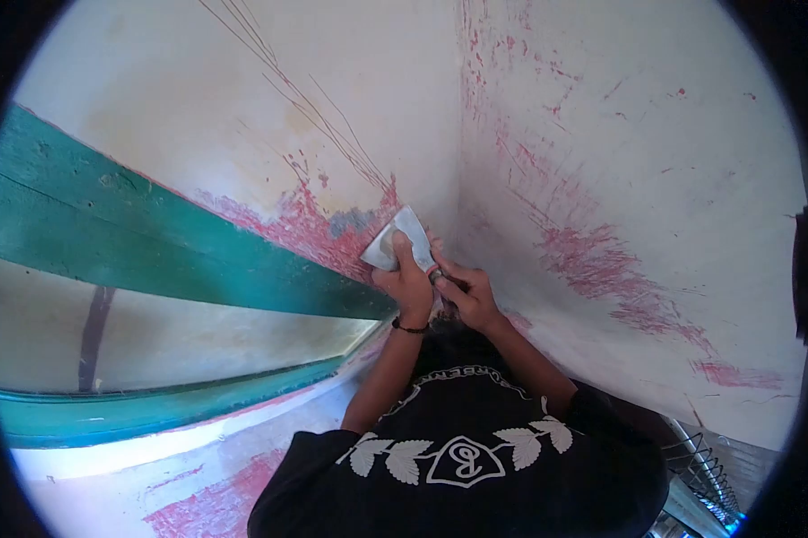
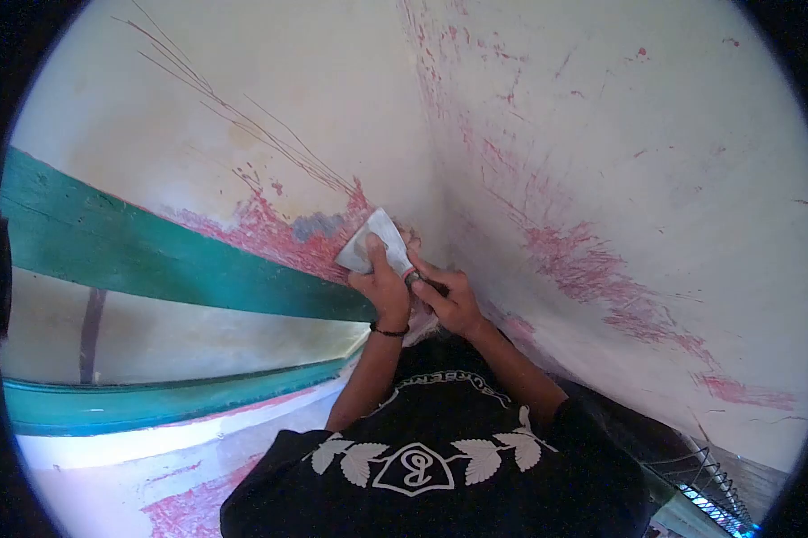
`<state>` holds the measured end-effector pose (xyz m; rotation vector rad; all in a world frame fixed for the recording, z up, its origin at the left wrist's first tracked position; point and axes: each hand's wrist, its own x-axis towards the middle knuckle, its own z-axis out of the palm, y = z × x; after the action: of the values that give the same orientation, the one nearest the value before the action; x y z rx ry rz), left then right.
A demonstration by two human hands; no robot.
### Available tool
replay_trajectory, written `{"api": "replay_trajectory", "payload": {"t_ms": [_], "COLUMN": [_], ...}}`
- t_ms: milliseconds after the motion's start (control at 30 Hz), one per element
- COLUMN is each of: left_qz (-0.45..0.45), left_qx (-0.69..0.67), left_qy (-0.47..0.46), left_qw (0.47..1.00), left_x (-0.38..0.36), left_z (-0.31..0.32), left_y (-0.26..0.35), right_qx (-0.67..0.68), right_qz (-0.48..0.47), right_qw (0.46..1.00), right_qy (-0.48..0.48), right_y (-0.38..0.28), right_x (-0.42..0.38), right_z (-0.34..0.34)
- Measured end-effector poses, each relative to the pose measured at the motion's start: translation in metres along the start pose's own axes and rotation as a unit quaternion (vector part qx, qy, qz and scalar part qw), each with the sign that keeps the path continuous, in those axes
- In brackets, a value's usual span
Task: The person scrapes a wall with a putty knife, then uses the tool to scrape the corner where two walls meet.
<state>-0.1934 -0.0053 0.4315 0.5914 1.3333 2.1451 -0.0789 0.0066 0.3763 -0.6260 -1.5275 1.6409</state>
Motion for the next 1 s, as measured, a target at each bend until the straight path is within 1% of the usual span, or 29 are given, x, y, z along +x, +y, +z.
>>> {"api": "replay_trajectory", "payload": {"t_ms": [67,167,267,367,467,567,667,767,800,867,967,1000], "left_qz": [-0.005,-0.005,-0.03,0.002,-0.003,-0.059,-0.01,0.015,0.073,0.043,-0.006,-0.022], "left_qx": [-0.047,-0.014,-0.01,-0.008,0.03,-0.021,0.006,0.041,0.087,0.063,-0.002,-0.027], "left_qy": [-0.01,0.014,0.041,0.053,0.063,0.043,0.066,0.061,0.075,0.043,0.005,-0.005], "left_qw": [0.999,1.0,0.999,0.999,0.998,0.997,0.998,0.997,0.991,0.996,1.0,0.999], "left_x": [0.006,-0.005,-0.011,-0.007,-0.012,-0.011,-0.007,-0.009,-0.001,0.006,0.013,0.013], "left_z": [-0.007,-0.001,-0.015,-0.009,-0.005,-0.011,-0.009,-0.003,-0.006,0.009,0.021,0.023], "left_y": [-0.017,-0.006,-0.024,-0.019,-0.007,-0.008,-0.013,-0.002,-0.014,0.007,0.021,0.023], "right_qx": [-0.015,-0.022,-0.027,-0.041,-0.08,-0.073,0.004,0.078,0.09,0.114,-0.003,-0.014], "right_qz": [-0.053,-0.013,-0.006,0.002,-0.014,0.0,0.019,0.084,0.069,0.04,-0.083,-0.086], "right_qw": [0.998,1.0,1.0,0.999,0.997,0.997,1.0,0.993,0.993,0.993,0.996,0.996], "right_qy": [0.013,-0.004,-0.007,-0.002,0.014,0.013,0.016,-0.003,-0.006,-0.011,0.022,0.022], "right_y": [0.002,0.005,0.02,0.011,0.0,0.013,0.018,0.001,-0.003,-0.01,-0.02,-0.02], "right_x": [0.004,-0.005,-0.012,-0.013,-0.014,-0.015,-0.013,-0.011,-0.005,0.005,0.018,0.017], "right_z": [0.003,-0.001,-0.001,0.003,0.005,0.005,0.011,0.007,0.006,0.003,0.008,0.006]}}
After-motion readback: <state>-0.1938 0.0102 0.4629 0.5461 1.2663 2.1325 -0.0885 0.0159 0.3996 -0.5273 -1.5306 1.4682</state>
